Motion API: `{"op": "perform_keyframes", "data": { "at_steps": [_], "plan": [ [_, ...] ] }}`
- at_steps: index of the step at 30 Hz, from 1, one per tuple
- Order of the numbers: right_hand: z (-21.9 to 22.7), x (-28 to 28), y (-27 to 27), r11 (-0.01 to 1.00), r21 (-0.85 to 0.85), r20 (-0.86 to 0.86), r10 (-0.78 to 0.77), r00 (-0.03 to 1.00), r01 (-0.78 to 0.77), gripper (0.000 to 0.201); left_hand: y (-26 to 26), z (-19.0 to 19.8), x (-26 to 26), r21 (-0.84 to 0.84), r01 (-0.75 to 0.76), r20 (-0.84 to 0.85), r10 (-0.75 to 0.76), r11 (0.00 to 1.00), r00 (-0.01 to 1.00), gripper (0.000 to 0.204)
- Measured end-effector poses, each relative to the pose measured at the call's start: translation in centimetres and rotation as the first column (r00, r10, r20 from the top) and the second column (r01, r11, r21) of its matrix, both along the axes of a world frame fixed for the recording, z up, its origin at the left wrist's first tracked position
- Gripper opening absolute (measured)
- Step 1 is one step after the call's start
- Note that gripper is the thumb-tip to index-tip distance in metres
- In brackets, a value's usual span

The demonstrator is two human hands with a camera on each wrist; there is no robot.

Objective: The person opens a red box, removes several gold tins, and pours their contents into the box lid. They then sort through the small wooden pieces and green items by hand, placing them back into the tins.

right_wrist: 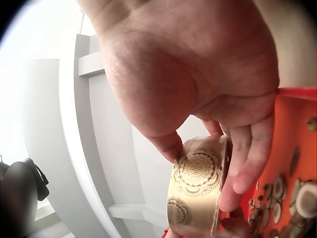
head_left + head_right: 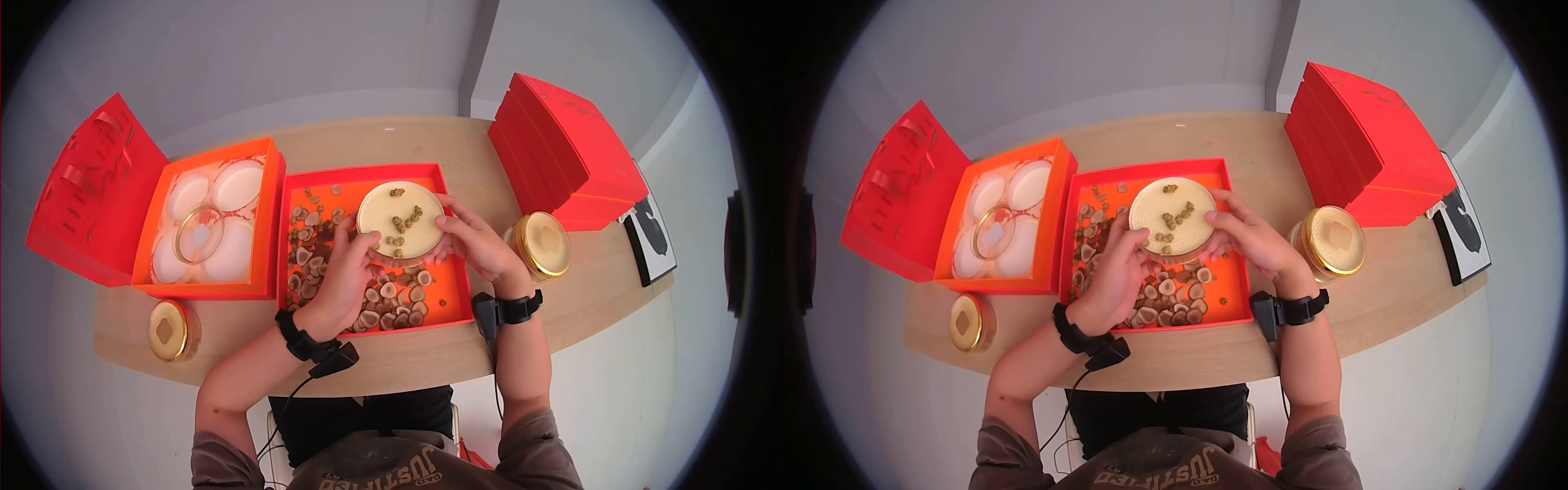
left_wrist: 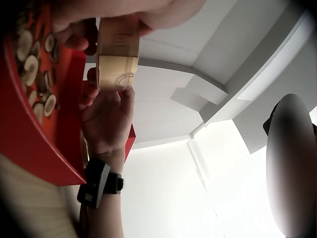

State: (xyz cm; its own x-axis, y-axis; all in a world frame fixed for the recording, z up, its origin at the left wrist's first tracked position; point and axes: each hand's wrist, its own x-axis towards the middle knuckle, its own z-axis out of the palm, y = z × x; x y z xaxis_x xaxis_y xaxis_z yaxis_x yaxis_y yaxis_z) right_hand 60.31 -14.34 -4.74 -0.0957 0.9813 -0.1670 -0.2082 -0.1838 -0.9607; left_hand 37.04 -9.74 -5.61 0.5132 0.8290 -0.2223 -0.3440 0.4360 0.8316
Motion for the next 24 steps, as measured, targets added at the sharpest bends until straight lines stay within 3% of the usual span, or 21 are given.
{"op": "perform_keyframes", "data": {
  "at_steps": [24],
  "plan": [
    [-0.29, -0.03, -0.09, 1.000, 0.006, -0.021, 0.010, 1.000, -0.010, 0.053, -0.01, -0.34, -0.17, 0.006, 0.036, -0.019, -0.035, 0.999, 0.999, 0.045]
  ]
}}
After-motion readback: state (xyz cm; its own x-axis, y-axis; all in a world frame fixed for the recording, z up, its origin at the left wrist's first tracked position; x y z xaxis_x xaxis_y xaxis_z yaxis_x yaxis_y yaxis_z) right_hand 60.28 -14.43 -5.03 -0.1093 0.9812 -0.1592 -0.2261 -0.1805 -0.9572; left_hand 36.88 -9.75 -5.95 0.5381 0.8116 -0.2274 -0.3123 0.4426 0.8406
